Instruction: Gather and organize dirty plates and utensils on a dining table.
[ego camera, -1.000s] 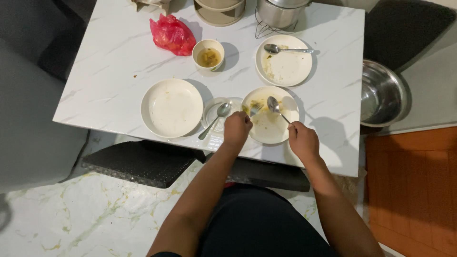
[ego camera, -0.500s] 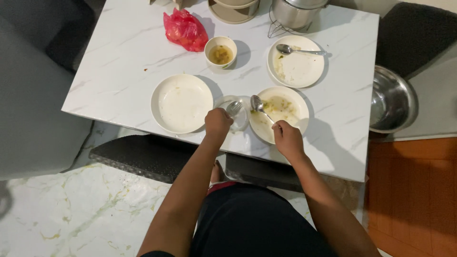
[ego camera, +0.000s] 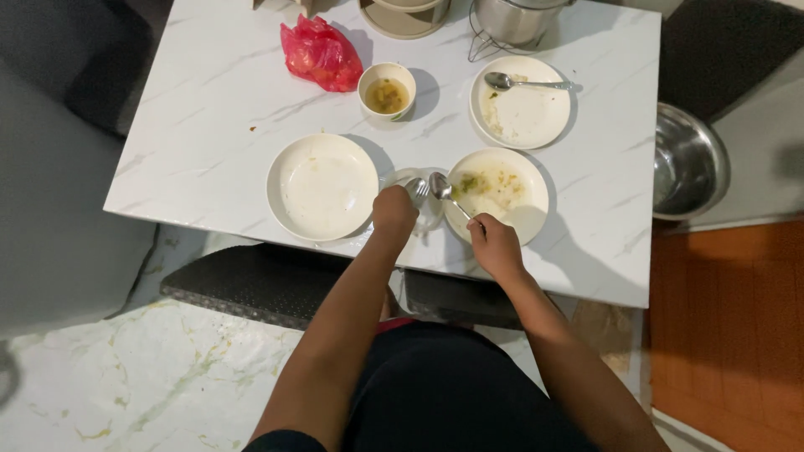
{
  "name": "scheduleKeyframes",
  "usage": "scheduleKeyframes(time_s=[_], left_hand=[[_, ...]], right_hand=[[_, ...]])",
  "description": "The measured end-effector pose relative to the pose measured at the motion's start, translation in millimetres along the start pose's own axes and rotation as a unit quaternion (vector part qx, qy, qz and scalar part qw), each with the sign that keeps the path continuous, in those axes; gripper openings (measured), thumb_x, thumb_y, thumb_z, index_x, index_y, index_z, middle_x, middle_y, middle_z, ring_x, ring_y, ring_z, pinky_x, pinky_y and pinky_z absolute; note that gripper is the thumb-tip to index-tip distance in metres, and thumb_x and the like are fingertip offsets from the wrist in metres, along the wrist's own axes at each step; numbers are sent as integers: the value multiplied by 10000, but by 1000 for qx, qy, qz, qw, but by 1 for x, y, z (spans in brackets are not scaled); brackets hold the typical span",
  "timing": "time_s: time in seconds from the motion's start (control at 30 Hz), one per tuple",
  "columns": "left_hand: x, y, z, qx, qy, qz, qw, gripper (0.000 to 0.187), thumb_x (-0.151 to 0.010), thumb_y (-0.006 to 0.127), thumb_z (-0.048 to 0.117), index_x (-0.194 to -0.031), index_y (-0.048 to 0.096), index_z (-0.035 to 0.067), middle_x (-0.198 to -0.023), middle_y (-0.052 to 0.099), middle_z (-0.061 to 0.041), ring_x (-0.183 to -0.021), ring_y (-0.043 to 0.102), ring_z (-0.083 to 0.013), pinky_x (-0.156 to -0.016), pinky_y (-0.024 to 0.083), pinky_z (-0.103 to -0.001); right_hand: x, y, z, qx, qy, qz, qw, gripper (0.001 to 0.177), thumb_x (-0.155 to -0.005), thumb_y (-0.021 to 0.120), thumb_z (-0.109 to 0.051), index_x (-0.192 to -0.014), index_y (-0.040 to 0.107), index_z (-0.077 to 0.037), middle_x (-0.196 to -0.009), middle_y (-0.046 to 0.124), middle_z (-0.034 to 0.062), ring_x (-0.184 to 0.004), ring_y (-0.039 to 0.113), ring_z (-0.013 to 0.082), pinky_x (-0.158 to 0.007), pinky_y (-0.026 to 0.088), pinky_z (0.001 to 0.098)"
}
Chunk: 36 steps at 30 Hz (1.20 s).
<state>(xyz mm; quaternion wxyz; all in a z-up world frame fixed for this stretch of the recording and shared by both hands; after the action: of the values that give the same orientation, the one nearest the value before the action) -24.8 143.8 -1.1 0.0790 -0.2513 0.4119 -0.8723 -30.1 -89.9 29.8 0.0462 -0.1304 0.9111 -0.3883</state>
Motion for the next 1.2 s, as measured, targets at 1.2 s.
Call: scheduleKeyframes(time_s=[1.2], left_hand=[[139, 68, 112, 149, 65, 110, 980, 351, -777, 761, 311, -1020, 761, 58, -874, 746, -115, -819, 716, -303, -737, 567, -428]], right_hand=[[78, -102, 90, -133, 98, -29, 986, 273, -967, 642, -269, -965, 690, 0, -670, 582, 96, -616, 521, 187, -586, 434, 368]])
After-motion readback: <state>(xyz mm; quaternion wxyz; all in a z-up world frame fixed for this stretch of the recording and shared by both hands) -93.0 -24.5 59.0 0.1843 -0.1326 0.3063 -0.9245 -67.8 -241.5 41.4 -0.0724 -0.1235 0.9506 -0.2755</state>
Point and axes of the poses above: each hand's wrist, its own x-axis away from the middle knuckle, its own y-axis out of the palm, z = x × y, the point moved 2 cm from there along -x, towards the middle knuckle
